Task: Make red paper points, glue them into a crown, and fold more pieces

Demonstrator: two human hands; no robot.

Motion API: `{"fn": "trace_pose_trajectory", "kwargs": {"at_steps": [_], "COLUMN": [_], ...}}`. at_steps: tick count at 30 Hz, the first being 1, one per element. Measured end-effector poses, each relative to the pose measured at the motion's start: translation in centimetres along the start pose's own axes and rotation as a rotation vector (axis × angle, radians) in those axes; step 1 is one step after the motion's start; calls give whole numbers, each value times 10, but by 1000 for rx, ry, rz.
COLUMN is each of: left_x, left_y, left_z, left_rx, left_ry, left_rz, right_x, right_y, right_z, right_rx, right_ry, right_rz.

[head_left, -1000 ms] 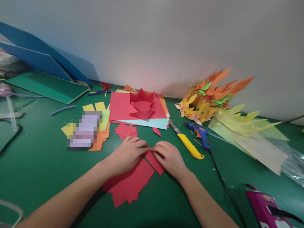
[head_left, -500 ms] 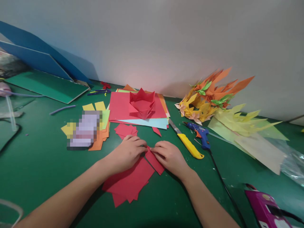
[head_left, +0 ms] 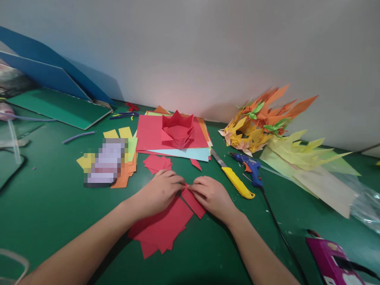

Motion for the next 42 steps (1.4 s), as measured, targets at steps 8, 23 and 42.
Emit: {"fn": "trace_pose_trajectory", "kwargs": {"at_steps": [8,23,42], "left_x": [1,2,3], "left_y": [0,8,11], "left_z": [0,-2,2], "left_rx": [6,8,-19], "left_ry": [-31,-41,0], "left_rz": [21,-19,-95], "right_x": [0,3,-7], "right_y": [1,1,-14], "right_z": [0,-2,4], "right_rx": [25,46,-87], "right_ry": [9,37,26], "right_rz": [-2,28,-4]}}
Point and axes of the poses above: each hand's wrist, its own z-axis away from the middle knuckle, its own y-axis out of the palm, x = y × z, the point moved 7 cm from there along -z, towards the middle knuckle
